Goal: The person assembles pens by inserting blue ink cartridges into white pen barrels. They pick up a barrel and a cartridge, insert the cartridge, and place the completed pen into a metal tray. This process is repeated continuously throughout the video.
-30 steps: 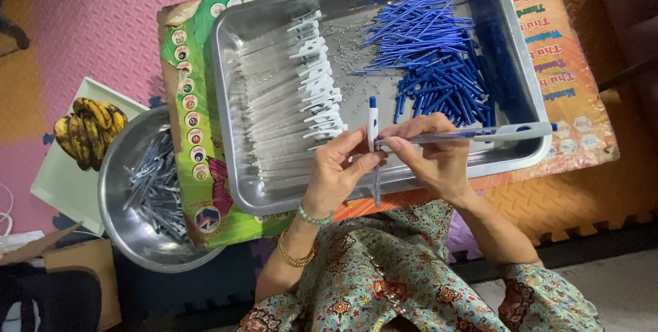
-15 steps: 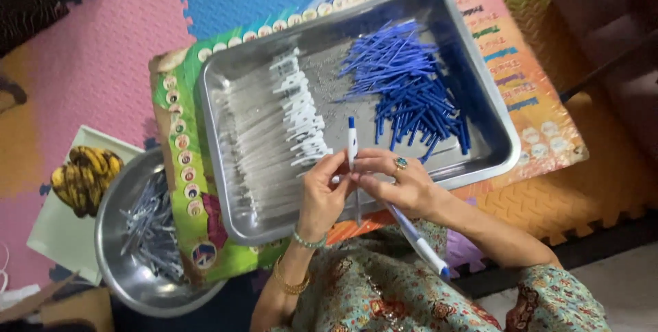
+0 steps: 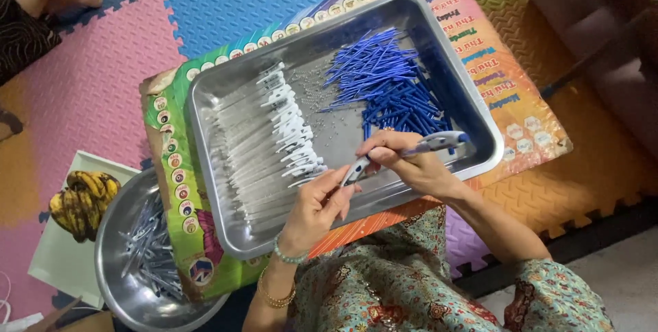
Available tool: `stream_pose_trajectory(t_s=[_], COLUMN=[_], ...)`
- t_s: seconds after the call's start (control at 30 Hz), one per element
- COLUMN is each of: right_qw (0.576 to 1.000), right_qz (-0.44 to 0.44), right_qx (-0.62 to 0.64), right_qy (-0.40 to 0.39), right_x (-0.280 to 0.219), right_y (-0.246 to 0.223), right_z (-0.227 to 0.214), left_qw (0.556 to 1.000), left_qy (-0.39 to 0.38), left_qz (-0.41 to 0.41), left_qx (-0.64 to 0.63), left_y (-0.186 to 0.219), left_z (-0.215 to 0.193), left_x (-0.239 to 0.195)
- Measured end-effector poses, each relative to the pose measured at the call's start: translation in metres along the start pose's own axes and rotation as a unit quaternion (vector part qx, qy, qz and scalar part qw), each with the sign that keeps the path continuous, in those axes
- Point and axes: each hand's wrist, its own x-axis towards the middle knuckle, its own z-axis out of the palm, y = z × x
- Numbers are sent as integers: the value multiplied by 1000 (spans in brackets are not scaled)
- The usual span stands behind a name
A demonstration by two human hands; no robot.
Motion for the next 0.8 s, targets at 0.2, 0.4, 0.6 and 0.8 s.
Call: stream_pose_trajectory(t_s=[0.2,0.4,0.6,0.8], right_qw=[994,979,957,962], right_qz=[-34,39,16,86], right_qx=[-80,32,133,-28], right_qy=[59,197,256,256], right_x=[2,11,-8,-19], right_y=[8,-15,7,5], right_z=[4,-27,-79,-96], left_qw=[987,964,962,972], left_qy=[17,3,-16,4], left_qz=[43,59,19,3], left_qx=[154,260,273,235], left_y=[-7,-7,-18,-18], left_z=[4,1,-12,-30], left_x=[2,-13,-18,-13])
